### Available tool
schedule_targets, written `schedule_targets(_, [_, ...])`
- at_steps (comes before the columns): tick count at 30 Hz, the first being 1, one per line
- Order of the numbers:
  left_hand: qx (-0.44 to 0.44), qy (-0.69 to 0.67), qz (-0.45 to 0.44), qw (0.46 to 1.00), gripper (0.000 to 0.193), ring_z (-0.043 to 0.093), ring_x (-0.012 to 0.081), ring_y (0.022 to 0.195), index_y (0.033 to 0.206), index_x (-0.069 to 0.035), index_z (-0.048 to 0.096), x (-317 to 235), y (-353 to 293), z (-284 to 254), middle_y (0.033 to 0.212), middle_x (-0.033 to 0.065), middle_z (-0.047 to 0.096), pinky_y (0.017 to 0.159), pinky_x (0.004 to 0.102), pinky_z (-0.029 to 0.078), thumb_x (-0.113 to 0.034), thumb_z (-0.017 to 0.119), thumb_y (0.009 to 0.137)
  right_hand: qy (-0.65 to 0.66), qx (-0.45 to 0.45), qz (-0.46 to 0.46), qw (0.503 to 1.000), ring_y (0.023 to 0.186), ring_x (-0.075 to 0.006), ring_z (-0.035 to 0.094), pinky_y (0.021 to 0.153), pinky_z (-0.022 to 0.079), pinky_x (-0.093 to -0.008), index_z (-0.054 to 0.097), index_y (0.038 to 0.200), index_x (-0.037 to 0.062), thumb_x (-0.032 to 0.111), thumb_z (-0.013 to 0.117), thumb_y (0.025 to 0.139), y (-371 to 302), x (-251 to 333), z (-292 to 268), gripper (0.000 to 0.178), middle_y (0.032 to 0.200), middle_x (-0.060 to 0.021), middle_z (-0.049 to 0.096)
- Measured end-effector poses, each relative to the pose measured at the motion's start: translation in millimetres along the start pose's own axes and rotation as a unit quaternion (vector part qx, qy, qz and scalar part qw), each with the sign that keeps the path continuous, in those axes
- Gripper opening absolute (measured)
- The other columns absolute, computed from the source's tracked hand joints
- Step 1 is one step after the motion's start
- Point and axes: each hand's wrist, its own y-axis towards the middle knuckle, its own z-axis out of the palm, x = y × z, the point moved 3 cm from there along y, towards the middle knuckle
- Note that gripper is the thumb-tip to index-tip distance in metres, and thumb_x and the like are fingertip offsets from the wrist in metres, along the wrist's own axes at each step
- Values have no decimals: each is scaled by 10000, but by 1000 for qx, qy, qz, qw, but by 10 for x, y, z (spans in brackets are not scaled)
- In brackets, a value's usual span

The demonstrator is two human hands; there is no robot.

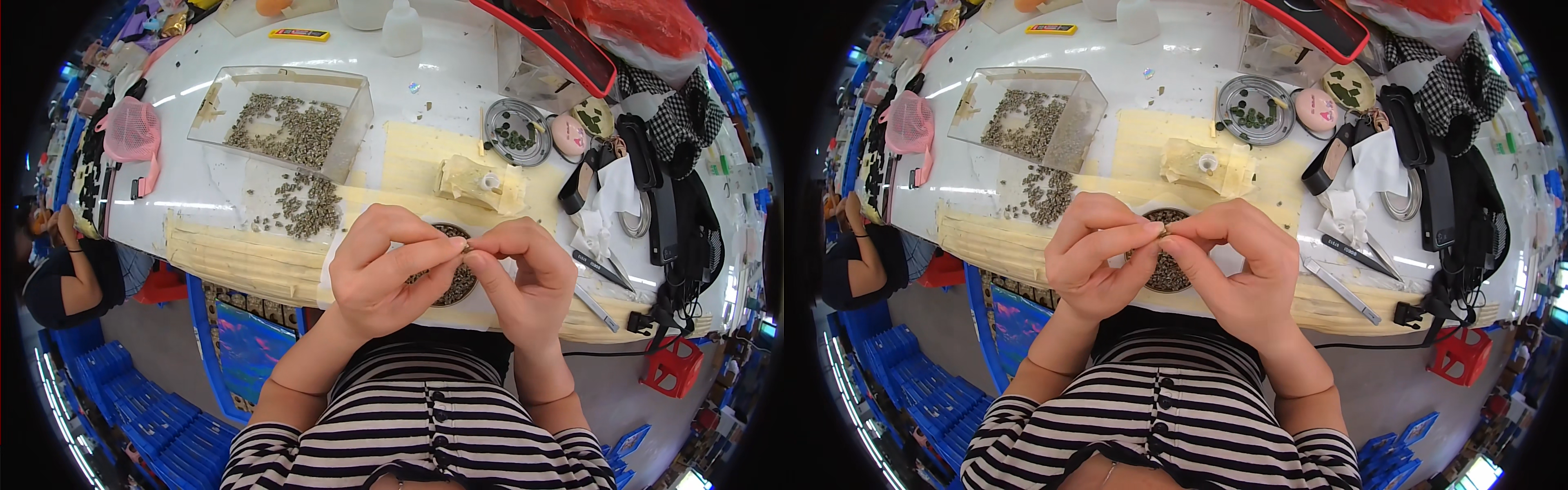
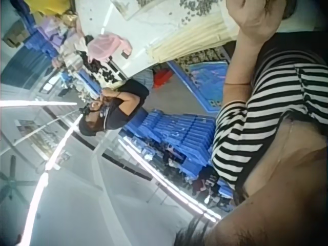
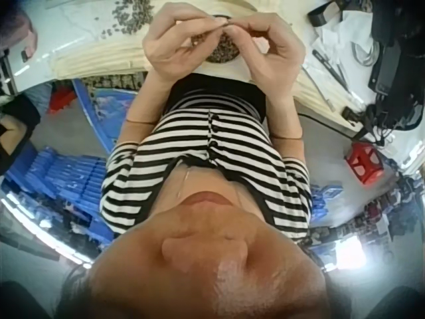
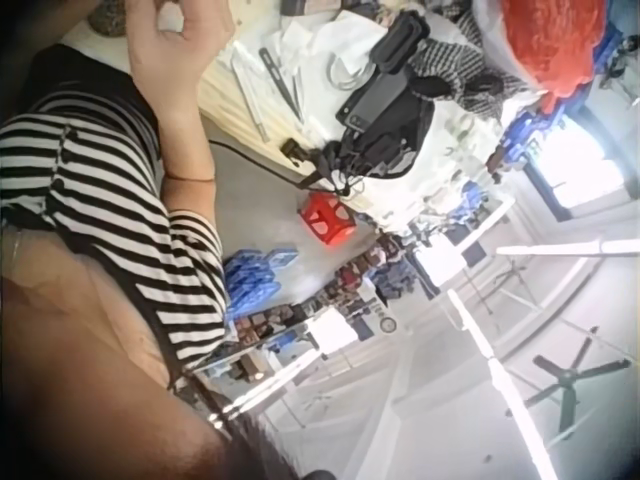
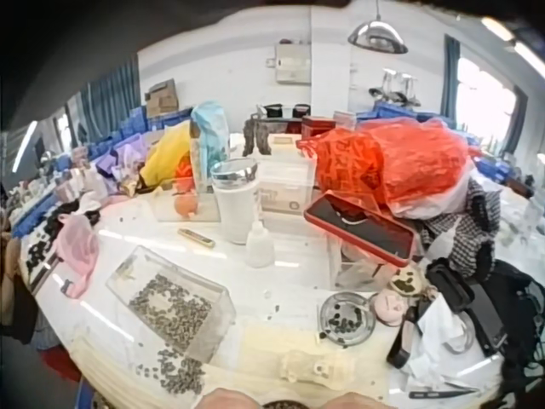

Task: Assembling tiny gold-colored parts or beads onto a thin wire at a workbench.

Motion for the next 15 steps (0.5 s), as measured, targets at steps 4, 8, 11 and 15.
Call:
schedule_targets(4, [-16,28,-12,999,286,610,191,719,934,-35,733,9,5,16,835,41,650,605,284,466,44,806,669,-130,-61,-134,980,686,-163,625,587,487,-249,746,945,14,-26,806,725,-17,97,55,231,817,-79,675])
schedule_targets(8, [-27,19,-26,999,274,609,188,722,933,-36,734,33,-3,0,834,42,649,608,282,469,45,803,680,-144,-46,-166,974,682,-169,626,581,489,-248,751,1006,15,-25,809,723,-39,71,75,292,829,-79,678])
schedule_targets(11, [-14,1,-28,1000,279,608,188,730,944,-44,738,22,-8,-5,847,42,652,611,282,470,42,800,686,-86,-34,-103,990,698,-159,626,592,489,-245,747,1016,8,-27,790,749,-37,30,67,272,843,-84,680])
schedule_targets(15, [11,-6,-10,1000,307,608,190,737,957,-55,745,9,-10,1,865,42,657,616,281,471,43,798,671,21,7,-11,1000,706,-135,618,621,487,-238,737,994,-7,-23,753,799,-38,-46,61,196,850,-84,678])
